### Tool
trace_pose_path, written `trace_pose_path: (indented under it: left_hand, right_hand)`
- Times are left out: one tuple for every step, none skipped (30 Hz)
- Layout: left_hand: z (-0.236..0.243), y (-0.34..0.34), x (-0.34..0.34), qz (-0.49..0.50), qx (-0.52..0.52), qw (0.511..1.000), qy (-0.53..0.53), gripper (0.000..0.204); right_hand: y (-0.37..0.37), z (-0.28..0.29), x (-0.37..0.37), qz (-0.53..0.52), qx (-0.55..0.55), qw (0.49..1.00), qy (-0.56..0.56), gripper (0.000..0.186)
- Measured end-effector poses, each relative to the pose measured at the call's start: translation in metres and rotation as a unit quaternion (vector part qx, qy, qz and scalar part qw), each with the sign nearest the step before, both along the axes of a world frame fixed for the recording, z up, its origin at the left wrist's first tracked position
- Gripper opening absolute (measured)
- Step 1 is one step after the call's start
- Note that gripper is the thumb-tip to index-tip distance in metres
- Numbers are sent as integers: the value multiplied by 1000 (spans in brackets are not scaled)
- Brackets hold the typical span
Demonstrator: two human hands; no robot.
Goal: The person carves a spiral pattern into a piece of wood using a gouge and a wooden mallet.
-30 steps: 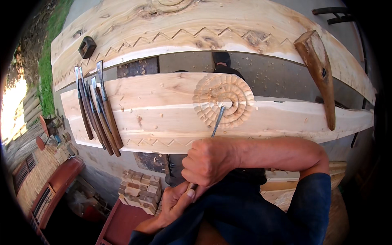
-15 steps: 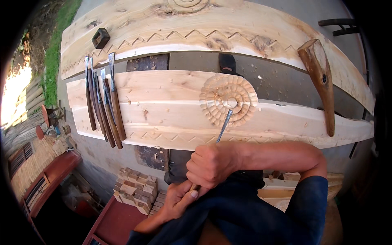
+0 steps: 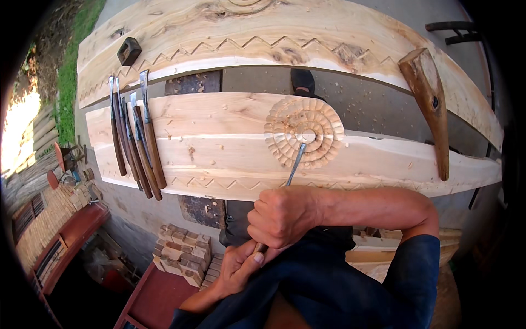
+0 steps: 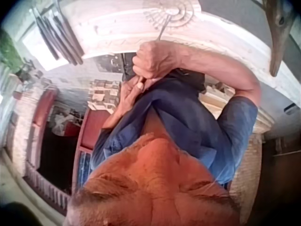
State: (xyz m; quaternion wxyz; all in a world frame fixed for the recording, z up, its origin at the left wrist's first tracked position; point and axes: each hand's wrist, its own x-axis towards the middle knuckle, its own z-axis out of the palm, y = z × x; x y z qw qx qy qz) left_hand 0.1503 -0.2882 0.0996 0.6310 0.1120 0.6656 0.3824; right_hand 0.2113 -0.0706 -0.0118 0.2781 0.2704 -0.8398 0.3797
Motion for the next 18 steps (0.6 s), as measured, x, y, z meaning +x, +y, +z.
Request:
trace_pose_path:
  left_hand:
    - [-1, -1, 0, 5, 5, 1000, -1, 34]
    - [-1, -3, 1, 5, 4, 1000, -2, 34]
    - [0, -4, 1, 7, 2, 1000, -7, 34]
    - [0, -4, 1, 9, 0, 1000, -12, 33]
    - [0, -4, 0, 9, 1, 1000, -12, 33]
    - [1, -3, 0, 9, 0, 1000, -16, 33]
    - [2, -3, -1, 8, 0, 1000, -20, 32]
    - [3, -2, -1, 9, 0, 1000, -20, 32]
    - [4, -2, -1, 9, 0, 1000, -20, 32]
    - [4, -2, -1, 10, 0, 1000, -19, 32]
    - [5, -1, 0, 11, 0, 1000, -19, 32]
    - [5, 0, -1, 8, -3, 1000, -20, 32]
    - [6, 1, -1, 6, -7, 1000, -21, 32]
    - [5, -1, 0, 5, -7, 1000, -20, 32]
    - [3, -3, 1, 3, -5, 1000, -24, 33]
    - [2, -4, 1, 1, -3, 1000, -27, 33]
    - [3, -3, 1, 1, -3, 1000, -26, 33]
    - [3, -1, 2, -7, -4, 1000, -24, 33]
  right_hand:
    - [1, 1, 0, 0, -1, 1000, -1, 63]
    - [1, 2, 0, 1, 5, 1000, -1, 64]
    - [2, 2, -1, 3, 12, 1000, -1, 64]
    - [3, 2, -2, 3, 12, 1000, -1, 64]
    - [3, 1, -3, 4, 1, 1000, 8, 61]
    - [2, 1, -4, 5, -10, 1000, 17, 58]
    - [2, 1, -4, 6, -10, 1000, 18, 58]
    - [2, 2, -4, 7, -15, 1000, 17, 58]
    - [2, 2, -4, 7, -19, 1000, 15, 59]
    - [1, 2, -4, 8, -19, 1000, 16, 59]
    - [1, 1, -4, 10, -20, 1000, 12, 59]
    - [1, 1, -4, 12, -22, 1000, 9, 60]
    - [1, 1, -4, 12, -22, 1000, 9, 60]
    - [2, 2, -4, 13, -24, 1000, 9, 60]
    - [2, 2, -3, 14, -27, 1000, 8, 61]
    - [2, 1, -3, 14, -27, 1000, 9, 61]
    - [2, 0, -2, 22, -30, 999, -1, 62]
    - [2, 0, -2, 29, -34, 999, -11, 64]
